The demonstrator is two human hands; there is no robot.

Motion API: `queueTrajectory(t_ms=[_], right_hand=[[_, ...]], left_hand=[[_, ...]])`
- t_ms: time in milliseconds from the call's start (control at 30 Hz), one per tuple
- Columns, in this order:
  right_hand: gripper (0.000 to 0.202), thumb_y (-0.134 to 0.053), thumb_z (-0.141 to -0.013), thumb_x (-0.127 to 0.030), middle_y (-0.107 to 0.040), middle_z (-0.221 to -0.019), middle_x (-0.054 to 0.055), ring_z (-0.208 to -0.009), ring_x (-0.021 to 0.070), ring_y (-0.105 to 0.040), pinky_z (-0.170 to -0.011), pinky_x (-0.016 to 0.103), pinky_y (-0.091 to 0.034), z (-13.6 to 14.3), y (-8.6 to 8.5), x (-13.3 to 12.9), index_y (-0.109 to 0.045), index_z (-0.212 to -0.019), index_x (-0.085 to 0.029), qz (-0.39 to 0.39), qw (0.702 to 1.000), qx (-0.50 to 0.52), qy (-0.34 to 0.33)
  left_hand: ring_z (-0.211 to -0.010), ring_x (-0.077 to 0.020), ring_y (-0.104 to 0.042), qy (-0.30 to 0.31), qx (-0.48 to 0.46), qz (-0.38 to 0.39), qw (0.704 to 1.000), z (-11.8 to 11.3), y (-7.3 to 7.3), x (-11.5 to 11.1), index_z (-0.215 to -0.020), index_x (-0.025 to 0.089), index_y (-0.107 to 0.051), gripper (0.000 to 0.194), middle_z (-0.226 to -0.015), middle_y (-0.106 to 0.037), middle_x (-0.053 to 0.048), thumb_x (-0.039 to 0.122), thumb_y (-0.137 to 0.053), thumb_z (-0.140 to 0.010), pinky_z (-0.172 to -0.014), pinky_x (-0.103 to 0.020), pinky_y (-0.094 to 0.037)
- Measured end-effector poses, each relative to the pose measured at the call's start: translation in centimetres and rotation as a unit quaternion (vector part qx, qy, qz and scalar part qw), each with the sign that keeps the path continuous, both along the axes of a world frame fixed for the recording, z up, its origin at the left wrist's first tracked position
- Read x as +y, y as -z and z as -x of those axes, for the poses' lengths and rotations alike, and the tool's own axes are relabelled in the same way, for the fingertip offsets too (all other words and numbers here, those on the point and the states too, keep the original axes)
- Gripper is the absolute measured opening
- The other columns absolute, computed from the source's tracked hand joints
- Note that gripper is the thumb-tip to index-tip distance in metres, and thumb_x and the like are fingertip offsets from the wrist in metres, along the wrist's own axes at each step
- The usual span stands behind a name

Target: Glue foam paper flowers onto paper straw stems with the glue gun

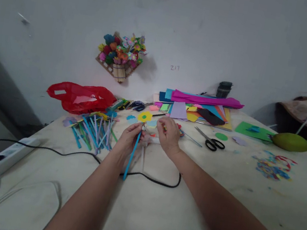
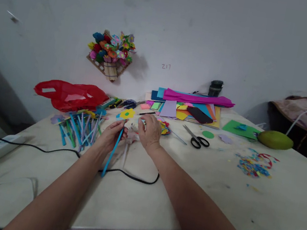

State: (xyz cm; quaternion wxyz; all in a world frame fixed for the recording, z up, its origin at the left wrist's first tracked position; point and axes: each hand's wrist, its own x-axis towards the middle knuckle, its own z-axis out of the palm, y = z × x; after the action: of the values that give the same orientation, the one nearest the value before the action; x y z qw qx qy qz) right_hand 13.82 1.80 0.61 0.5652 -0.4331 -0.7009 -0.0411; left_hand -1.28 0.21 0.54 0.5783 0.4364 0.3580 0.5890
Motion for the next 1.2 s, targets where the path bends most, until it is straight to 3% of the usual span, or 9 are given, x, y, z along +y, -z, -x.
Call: queueTrajectory(t_ms=[133,267,367,500,600,733,900,1033,1200], right_hand=[[0.026,-0.043,-0.081,-0.031,-0.059,-0.063,0.002,-0.061,0.0140,-0.052,-0.058,0.025,-0.036,0.5,0.5,0.3,-0.059,-0.064,-0.019,0.089,0.995,-0.041,-0.019],[0.015,-0.049,-0.075,-0.025,-0.062,-0.069,0.002,-0.064,0.0143,-0.054,-0.058,0.025,-0.038,1.2,0.9,0.2,-0.063,-0.071,-0.020,0.125,0.987,-0.054,-0.089],[0.019,-0.050,-0.072,-0.022,-0.064,-0.080,0.004,-0.065,0.0139,-0.056,-0.059,0.026,-0.042,1.5,0.8,0.2,-0.063,-0.085,-0.019,0.163,0.974,0.023,-0.153],[0.042,-0.051,-0.070,-0.023,-0.061,-0.098,0.008,-0.063,0.0132,-0.058,-0.050,0.025,-0.044,1.5,0.1,0.2,-0.051,-0.112,-0.017,0.282,0.903,0.199,-0.257],[0.049,-0.054,-0.066,-0.021,-0.046,-0.122,0.008,-0.061,0.0101,-0.059,-0.046,0.023,-0.045,1.3,-0.4,0.2,-0.047,-0.115,-0.022,0.335,0.836,0.281,-0.330],[0.032,-0.057,-0.064,-0.021,-0.058,-0.102,0.006,-0.058,0.0098,-0.058,-0.046,0.022,-0.045,1.1,-0.3,0.3,-0.056,-0.096,-0.018,0.378,0.780,0.288,-0.408],[0.014,-0.058,-0.065,-0.025,-0.062,-0.071,0.002,-0.054,0.0095,-0.056,-0.044,0.020,-0.042,1.2,0.3,0.8,-0.061,-0.073,-0.014,0.379,0.799,0.290,-0.367],[0.009,-0.056,-0.066,-0.022,-0.063,-0.066,0.002,-0.053,0.0095,-0.056,-0.044,0.019,-0.041,1.0,0.2,1.0,-0.060,-0.067,-0.014,0.374,0.805,0.308,-0.342],[0.014,-0.055,-0.067,-0.025,-0.064,-0.075,0.003,-0.058,0.0101,-0.057,-0.045,0.019,-0.040,0.8,0.0,0.7,-0.062,-0.074,-0.014,0.386,0.776,0.311,-0.391]], left_hand=[[-0.046,-0.0049,-0.049,-0.019,-0.041,0.004,0.999,0.2,-0.3,0.1,-0.094,0.017,-0.056,0.040,-0.059,-0.055,0.004,0.032,-0.069,-0.059,-0.043,-0.016,-0.036],[-0.050,-0.0041,-0.050,-0.064,-0.056,0.002,0.996,0.5,-0.3,0.2,-0.093,0.017,-0.058,0.038,-0.062,-0.055,0.005,0.030,-0.069,-0.059,-0.044,-0.015,-0.036],[-0.050,-0.0039,-0.050,-0.075,-0.063,-0.003,0.995,0.6,-0.3,0.2,-0.090,0.016,-0.059,0.036,-0.062,-0.055,0.004,0.029,-0.070,-0.058,-0.044,-0.014,-0.035],[-0.045,-0.0048,-0.048,-0.034,-0.060,-0.005,0.998,0.3,-0.3,0.0,-0.087,0.014,-0.059,0.035,-0.054,-0.054,0.004,0.028,-0.070,-0.057,-0.043,-0.016,-0.035],[-0.045,-0.0056,-0.048,0.010,-0.047,-0.003,0.999,0.0,-0.2,-0.1,-0.086,0.012,-0.061,0.033,-0.051,-0.054,0.002,0.026,-0.071,-0.058,-0.043,-0.016,-0.035],[-0.041,-0.0053,-0.046,0.055,-0.019,-0.005,0.998,-0.1,0.2,0.1,-0.081,0.011,-0.063,0.029,-0.048,-0.055,0.001,0.026,-0.071,-0.058,-0.040,-0.016,-0.032],[-0.042,-0.0054,-0.047,0.053,-0.004,-0.010,0.999,0.1,0.4,0.3,-0.078,0.010,-0.063,0.026,-0.049,-0.055,0.000,0.026,-0.070,-0.058,-0.041,-0.016,-0.034],[-0.043,-0.0061,-0.048,0.036,0.001,0.000,0.999,0.1,0.3,0.3,-0.076,0.010,-0.064,0.027,-0.049,-0.055,0.000,0.026,-0.072,-0.056,-0.042,-0.017,-0.034],[-0.043,-0.0067,-0.047,0.032,0.005,0.002,0.999,0.0,0.3,0.2,-0.075,0.009,-0.064,0.028,-0.048,-0.055,0.000,0.027,-0.072,-0.055,-0.042,-0.018,-0.033]])
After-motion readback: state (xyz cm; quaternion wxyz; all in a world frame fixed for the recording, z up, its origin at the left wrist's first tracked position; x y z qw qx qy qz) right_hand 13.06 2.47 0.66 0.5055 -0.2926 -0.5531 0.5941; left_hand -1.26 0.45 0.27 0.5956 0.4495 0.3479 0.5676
